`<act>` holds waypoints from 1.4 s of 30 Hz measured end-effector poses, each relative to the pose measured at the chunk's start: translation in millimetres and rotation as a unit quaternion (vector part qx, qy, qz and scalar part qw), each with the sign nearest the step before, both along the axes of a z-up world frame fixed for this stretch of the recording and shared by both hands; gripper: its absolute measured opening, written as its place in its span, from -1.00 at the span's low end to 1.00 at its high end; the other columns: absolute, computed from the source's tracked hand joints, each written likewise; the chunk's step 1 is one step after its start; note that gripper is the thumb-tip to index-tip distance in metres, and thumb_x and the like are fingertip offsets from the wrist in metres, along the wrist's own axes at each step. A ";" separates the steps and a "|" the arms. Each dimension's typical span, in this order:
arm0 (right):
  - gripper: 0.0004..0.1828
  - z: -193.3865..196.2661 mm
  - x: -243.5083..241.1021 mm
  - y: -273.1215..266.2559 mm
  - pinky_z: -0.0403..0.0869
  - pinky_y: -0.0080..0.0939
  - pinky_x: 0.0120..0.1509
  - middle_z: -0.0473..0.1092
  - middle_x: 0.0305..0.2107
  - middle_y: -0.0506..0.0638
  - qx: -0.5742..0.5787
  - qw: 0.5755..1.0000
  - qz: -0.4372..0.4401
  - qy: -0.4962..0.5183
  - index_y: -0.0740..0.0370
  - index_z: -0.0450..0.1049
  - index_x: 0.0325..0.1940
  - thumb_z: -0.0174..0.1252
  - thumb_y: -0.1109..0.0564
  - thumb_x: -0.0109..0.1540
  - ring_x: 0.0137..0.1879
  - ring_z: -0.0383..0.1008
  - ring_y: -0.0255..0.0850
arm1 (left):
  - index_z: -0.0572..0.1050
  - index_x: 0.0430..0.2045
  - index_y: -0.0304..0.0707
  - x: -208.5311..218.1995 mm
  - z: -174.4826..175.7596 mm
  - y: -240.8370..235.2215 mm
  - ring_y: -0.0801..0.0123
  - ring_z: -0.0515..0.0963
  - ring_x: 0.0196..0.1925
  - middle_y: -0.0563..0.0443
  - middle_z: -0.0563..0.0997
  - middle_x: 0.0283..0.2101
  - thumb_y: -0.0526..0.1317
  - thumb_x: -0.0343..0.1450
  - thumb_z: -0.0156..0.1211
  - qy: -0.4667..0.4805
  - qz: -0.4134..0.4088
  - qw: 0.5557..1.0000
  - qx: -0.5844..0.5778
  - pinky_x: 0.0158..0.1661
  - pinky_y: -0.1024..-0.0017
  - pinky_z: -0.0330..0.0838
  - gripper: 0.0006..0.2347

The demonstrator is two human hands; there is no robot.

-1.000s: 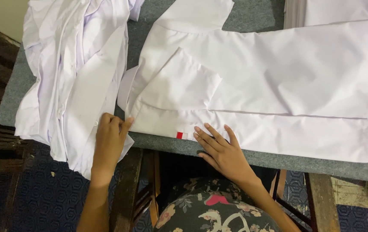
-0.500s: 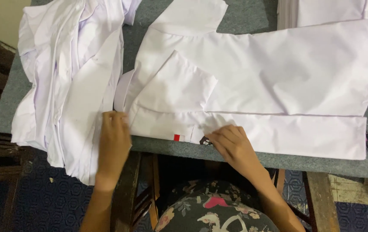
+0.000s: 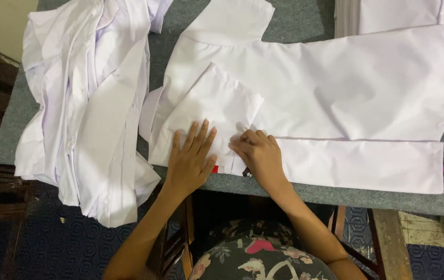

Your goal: The person folds a white shirt on a table, smoothing the fabric and aligning the edges. They fold the sleeves and body of the shirt, then use a small tool to mark a line on the fabric before completing the fold.

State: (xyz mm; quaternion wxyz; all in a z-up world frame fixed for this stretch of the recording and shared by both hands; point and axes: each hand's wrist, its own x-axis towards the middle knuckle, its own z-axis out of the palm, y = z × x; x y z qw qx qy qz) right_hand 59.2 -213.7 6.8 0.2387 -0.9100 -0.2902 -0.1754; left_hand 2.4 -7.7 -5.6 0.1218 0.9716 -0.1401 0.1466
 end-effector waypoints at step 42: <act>-0.83 -2.3 -72.0 -174.3 0.52 -0.18 0.04 0.51 -0.31 -0.02 0.182 0.969 -0.126 0.110 0.29 0.61 -0.16 0.32 0.37 0.17 -0.07 0.56 -0.09 | 0.19 0.44 -0.04 2.2 -2.1 1.7 0.08 -0.05 0.57 -0.07 0.09 0.54 0.00 0.54 -0.19 0.003 -0.010 1.000 0.022 0.40 -0.08 -0.50 -0.50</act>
